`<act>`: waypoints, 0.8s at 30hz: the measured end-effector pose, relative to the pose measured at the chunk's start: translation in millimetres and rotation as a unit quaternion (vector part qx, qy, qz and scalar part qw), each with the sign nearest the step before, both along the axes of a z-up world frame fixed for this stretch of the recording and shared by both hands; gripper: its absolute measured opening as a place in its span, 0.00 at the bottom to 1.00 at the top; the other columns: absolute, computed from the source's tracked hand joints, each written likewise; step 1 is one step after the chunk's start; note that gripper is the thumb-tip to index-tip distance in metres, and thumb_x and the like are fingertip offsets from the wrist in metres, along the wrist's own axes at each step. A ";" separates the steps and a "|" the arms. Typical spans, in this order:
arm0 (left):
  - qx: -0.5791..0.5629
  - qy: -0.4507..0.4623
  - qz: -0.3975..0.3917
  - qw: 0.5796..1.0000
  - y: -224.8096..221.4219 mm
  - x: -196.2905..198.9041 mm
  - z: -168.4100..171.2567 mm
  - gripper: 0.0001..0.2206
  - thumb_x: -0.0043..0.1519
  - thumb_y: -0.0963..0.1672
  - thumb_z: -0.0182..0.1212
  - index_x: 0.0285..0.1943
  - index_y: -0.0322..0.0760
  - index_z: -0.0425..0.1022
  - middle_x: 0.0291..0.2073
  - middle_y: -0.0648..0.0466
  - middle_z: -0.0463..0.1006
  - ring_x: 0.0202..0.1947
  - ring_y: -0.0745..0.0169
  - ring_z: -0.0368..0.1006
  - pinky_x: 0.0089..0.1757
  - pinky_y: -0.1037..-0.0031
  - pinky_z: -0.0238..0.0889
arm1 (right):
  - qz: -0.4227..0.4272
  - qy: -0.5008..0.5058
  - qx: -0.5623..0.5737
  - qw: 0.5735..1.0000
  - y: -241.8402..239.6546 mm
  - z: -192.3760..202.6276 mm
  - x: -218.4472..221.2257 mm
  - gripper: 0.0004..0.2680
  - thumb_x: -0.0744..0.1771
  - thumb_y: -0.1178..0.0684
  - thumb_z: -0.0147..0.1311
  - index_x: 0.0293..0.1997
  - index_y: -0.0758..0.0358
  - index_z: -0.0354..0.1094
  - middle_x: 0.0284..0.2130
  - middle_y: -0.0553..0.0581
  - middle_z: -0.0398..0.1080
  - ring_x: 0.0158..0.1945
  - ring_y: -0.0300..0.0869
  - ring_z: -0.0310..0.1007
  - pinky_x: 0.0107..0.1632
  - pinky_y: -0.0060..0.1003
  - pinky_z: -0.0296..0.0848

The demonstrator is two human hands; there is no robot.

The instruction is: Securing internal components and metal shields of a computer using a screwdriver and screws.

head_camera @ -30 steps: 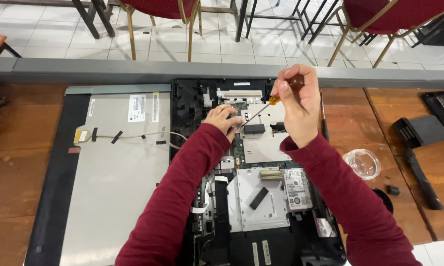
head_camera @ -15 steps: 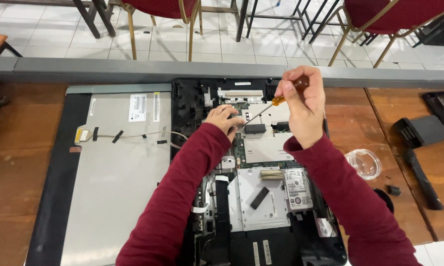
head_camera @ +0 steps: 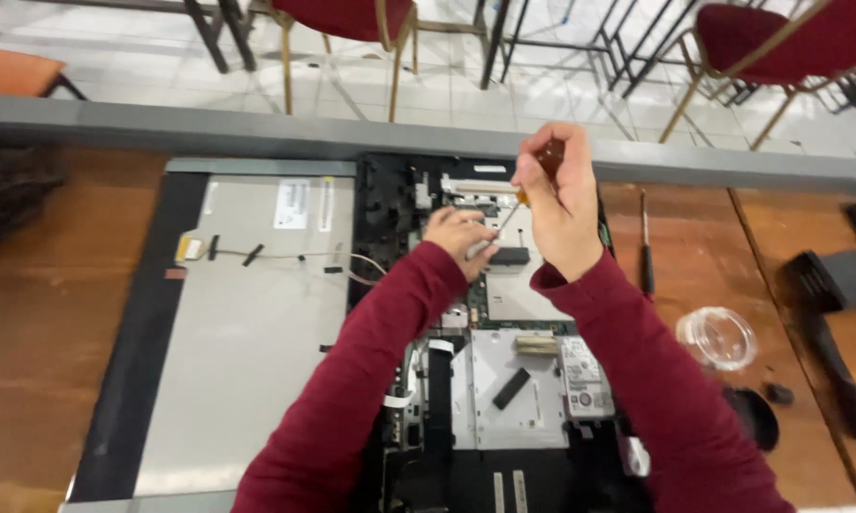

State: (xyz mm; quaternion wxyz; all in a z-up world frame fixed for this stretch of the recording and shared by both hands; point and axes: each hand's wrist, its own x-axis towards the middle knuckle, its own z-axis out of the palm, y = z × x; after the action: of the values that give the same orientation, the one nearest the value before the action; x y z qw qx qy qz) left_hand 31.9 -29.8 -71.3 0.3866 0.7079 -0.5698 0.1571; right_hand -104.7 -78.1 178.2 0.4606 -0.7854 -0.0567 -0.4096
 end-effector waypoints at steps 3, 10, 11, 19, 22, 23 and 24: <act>-0.090 0.044 -0.053 0.994 -9.6 -3.8 7.9 0.08 0.59 0.51 0.65 0.44 0.54 0.79 0.34 0.63 0.84 0.47 0.65 0.77 0.52 0.63 0.63 | 0.010 -0.012 0.085 0.996 -3.0 -9.6 14.6 0.11 0.73 0.44 0.43 0.49 0.63 0.57 0.30 0.53 0.65 0.32 0.36 0.68 0.36 0.28 0.68; 0.150 0.229 -0.024 0.962 -2.2 -9.8 24.9 0.11 0.65 0.48 0.55 0.55 0.60 0.78 0.45 0.61 0.85 0.52 0.54 0.80 0.51 0.61 0.73 | 0.029 -0.066 0.155 0.985 -6.4 -11.2 25.7 0.09 0.73 0.54 0.45 0.46 0.73 0.67 0.30 0.70 0.72 0.33 0.50 0.80 0.36 0.38 0.79; 0.147 0.227 -0.013 0.963 -2.4 -8.4 23.0 0.11 0.65 0.48 0.55 0.55 0.60 0.78 0.45 0.61 0.85 0.52 0.54 0.80 0.51 0.61 0.73 | 0.039 -0.067 0.156 0.985 -13.1 -11.8 27.9 0.09 0.73 0.54 0.45 0.46 0.73 0.67 0.30 0.70 0.72 0.33 0.50 0.80 0.36 0.38 0.79; 0.105 0.415 -0.120 0.896 -16.9 -11.9 13.0 0.13 0.68 0.50 0.53 0.55 0.48 0.79 0.43 0.57 0.86 0.47 0.65 0.81 0.48 0.80 0.66 | -0.126 -0.193 -0.005 0.973 -30.3 -19.7 56.4 0.14 0.72 0.58 0.46 0.26 0.61 0.49 0.16 0.55 0.52 0.20 0.39 0.48 0.29 0.35 0.49; 0.129 0.314 -0.092 0.936 14.5 -20.2 54.3 0.20 0.64 0.55 0.53 0.60 0.49 0.76 0.50 0.53 0.84 0.50 0.56 0.82 0.51 0.70 0.72 | -0.089 -0.137 0.044 0.986 -25.5 -13.5 50.2 0.11 0.74 0.52 0.45 0.35 0.65 0.59 0.21 0.59 0.61 0.21 0.44 0.64 0.27 0.34 0.58; 0.129 0.315 -0.092 0.936 8.6 -15.9 44.2 0.20 0.64 0.55 0.53 0.60 0.49 0.76 0.50 0.53 0.84 0.50 0.56 0.82 0.51 0.70 0.72 | -0.089 -0.136 0.045 0.986 -22.3 -3.5 45.5 0.11 0.74 0.52 0.45 0.35 0.65 0.59 0.21 0.59 0.61 0.21 0.44 0.64 0.27 0.34 0.58; 0.124 0.330 -0.070 0.933 0.4 -13.1 34.1 0.18 0.63 0.55 0.55 0.57 0.52 0.78 0.47 0.55 0.85 0.48 0.58 0.82 0.50 0.73 0.71 | -0.038 -0.072 0.034 0.996 -20.8 6.6 38.6 0.07 0.73 0.54 0.45 0.41 0.67 0.64 0.34 0.60 0.63 0.33 0.44 0.67 0.37 0.34 0.69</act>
State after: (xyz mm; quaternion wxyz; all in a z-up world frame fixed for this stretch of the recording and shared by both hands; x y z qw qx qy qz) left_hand 18.7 -29.4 -37.3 0.4720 0.7203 -0.4733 -0.1854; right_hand -66.1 -98.8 184.8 0.4659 -0.7393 -0.0460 -0.4840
